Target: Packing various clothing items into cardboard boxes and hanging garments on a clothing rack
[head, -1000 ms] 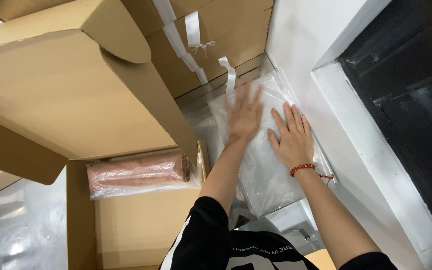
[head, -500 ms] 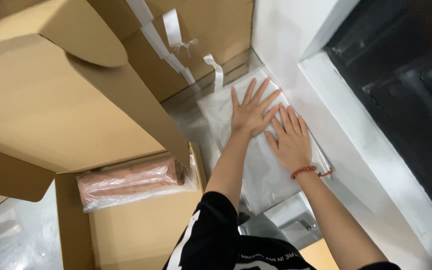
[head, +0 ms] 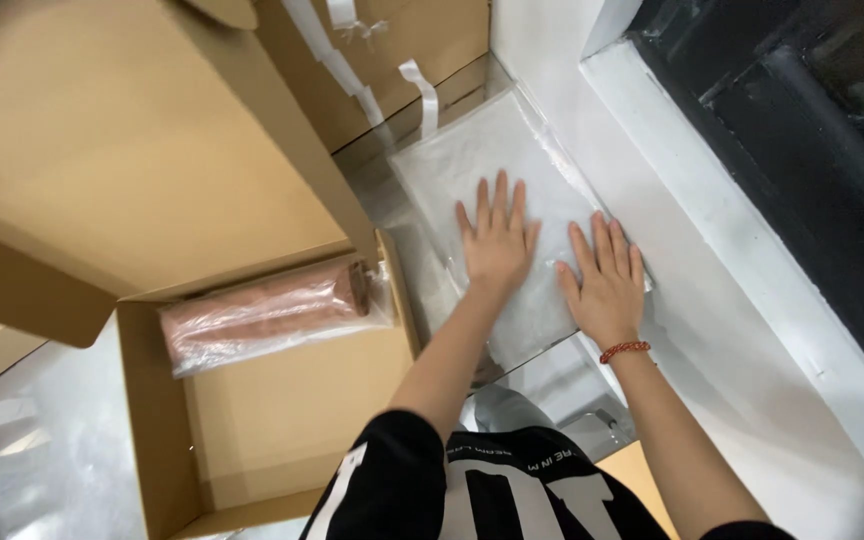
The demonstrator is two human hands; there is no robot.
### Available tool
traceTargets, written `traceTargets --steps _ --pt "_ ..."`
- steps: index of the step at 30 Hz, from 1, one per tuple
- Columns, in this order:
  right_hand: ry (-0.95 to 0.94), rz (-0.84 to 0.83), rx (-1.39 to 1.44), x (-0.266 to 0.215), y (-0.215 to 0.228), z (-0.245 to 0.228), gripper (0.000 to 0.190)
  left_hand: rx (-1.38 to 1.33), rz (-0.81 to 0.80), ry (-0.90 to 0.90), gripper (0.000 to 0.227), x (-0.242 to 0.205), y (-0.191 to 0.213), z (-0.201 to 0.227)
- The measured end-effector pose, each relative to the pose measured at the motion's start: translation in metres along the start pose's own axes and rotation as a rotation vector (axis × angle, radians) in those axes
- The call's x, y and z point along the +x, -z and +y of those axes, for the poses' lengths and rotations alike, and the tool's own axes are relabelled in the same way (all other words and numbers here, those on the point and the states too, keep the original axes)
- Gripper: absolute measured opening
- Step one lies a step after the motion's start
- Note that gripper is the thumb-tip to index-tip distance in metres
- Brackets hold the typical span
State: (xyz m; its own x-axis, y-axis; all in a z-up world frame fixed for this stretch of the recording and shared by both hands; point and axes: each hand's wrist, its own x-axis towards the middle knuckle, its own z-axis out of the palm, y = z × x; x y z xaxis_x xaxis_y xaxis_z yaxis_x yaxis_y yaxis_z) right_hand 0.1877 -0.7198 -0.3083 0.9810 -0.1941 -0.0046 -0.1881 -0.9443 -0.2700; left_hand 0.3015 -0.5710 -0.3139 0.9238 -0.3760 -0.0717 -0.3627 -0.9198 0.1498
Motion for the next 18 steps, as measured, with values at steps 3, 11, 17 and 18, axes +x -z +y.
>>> traceTargets --steps 3,11,17,18 --pt "-0.007 -0.004 -0.003 -0.001 0.001 0.001 0.065 0.009 -0.153 -0.055 0.077 -0.059 0.029 0.008" --pt "-0.031 -0.124 -0.015 -0.004 0.013 -0.004 0.075 0.16 -0.5 -0.052 0.097 -0.117 0.081 -0.003" --pt "0.007 -0.181 -0.026 -0.01 0.032 -0.009 0.099 0.251 -0.603 0.011 0.118 -0.134 0.057 -0.019" --pt "0.016 -0.2 -0.005 -0.009 0.035 -0.01 0.105 0.271 -0.608 0.013 0.118 -0.135 0.052 -0.023"
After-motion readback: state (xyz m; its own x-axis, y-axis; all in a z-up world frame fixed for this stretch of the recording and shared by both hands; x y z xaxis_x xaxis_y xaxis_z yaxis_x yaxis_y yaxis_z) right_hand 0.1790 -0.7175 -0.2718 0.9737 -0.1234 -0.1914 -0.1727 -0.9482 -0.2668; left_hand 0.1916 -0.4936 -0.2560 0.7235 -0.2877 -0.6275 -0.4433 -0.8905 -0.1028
